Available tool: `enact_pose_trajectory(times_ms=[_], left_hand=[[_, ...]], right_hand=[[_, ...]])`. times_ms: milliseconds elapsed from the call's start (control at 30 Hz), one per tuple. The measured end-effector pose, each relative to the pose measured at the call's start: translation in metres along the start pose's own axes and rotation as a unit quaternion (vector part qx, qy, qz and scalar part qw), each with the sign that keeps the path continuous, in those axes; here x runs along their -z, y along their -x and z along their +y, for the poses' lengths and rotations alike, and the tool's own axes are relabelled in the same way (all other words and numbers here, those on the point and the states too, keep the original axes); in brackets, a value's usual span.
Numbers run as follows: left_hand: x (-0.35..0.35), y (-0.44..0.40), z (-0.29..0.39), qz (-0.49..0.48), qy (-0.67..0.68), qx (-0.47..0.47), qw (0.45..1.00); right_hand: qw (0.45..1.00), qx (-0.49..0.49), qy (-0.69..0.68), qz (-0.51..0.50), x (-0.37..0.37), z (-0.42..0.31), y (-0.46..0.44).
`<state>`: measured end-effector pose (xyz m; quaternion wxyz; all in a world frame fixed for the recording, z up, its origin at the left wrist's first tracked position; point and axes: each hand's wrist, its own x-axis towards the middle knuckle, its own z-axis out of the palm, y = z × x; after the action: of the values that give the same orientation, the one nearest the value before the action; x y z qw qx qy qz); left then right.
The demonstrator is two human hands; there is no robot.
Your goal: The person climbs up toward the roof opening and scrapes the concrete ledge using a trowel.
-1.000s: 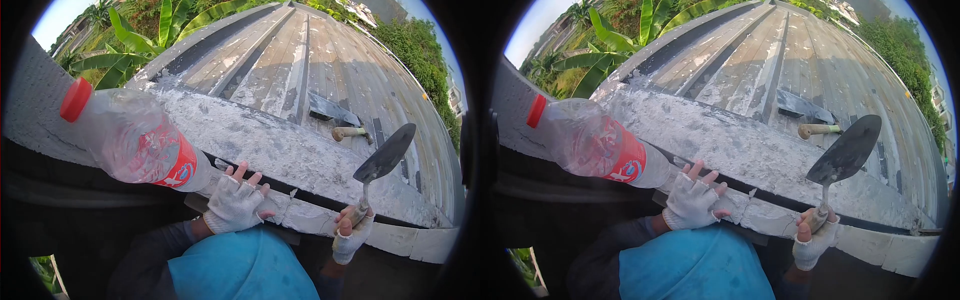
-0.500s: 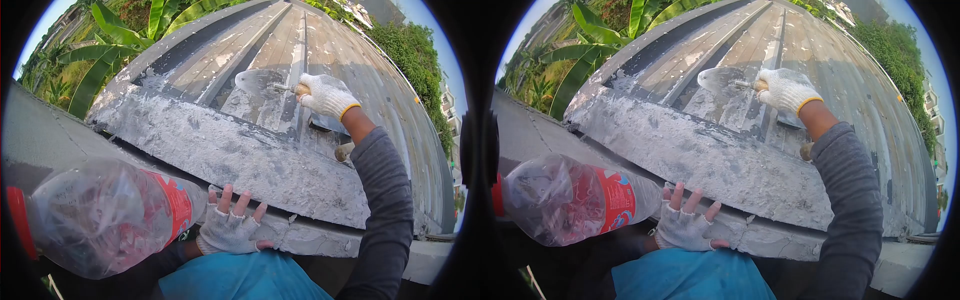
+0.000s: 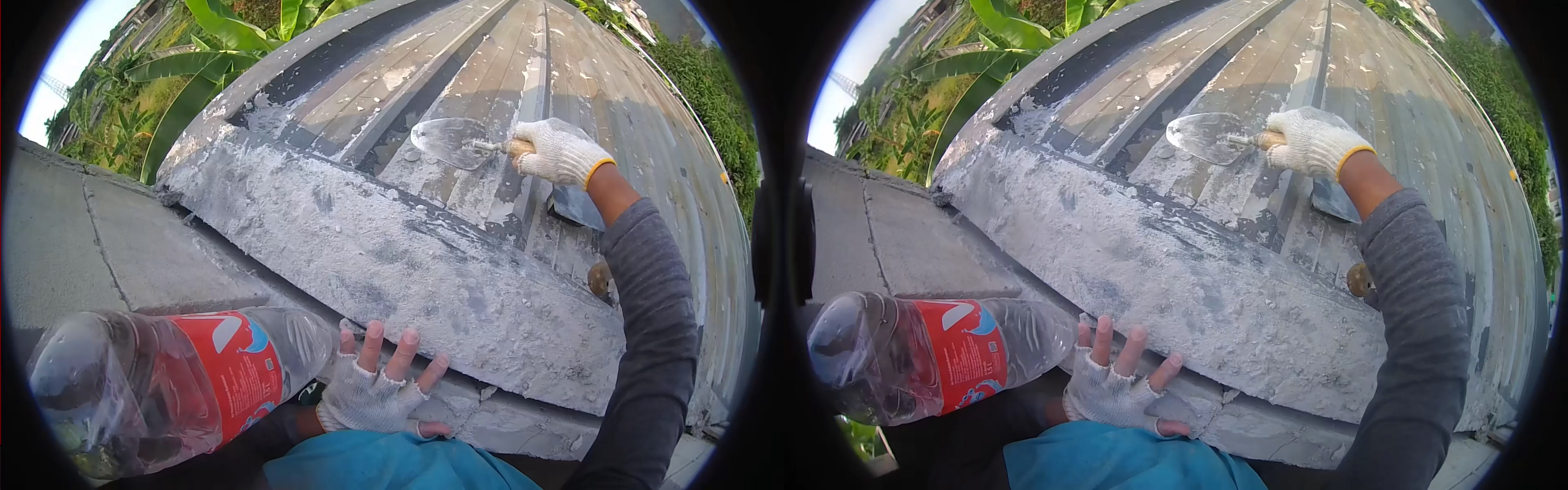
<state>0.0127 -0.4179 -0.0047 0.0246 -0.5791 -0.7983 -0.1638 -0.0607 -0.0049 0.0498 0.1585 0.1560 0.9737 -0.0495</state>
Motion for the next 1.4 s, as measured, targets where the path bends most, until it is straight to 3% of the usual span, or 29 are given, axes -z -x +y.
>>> enact_pose_trajectory(times_ms=[400, 633, 1033, 1100, 1200, 1400], left_hand=[[0.006, -0.001, 0.000, -0.029, -0.021, -0.001, 0.999], [0.003, 0.001, 0.002, -0.016, 0.016, 0.009, 1.000], [0.013, -0.001, 0.003, -0.070, 0.023, 0.028, 0.997], [0.011, -0.003, 0.001, -0.054, 0.041, 0.028, 0.997], [0.017, -0.006, 0.003, -0.080, 0.047, 0.049, 0.994], [0.006, -0.002, -0.002, -0.041, 0.041, 0.014, 0.998]], right_hand=[[0.991, 0.065, -0.117, -0.020, -0.012, 0.012, -0.008], [0.988, 0.037, -0.133, -0.066, -0.018, 0.018, -0.011], [0.958, 0.148, -0.221, -0.107, -0.043, 0.011, -0.026], [0.945, 0.132, -0.284, -0.096, -0.047, 0.016, -0.025], [0.950, 0.082, -0.290, -0.078, -0.036, 0.020, -0.013], [0.960, 0.060, -0.275, -0.010, -0.007, 0.028, 0.024]])
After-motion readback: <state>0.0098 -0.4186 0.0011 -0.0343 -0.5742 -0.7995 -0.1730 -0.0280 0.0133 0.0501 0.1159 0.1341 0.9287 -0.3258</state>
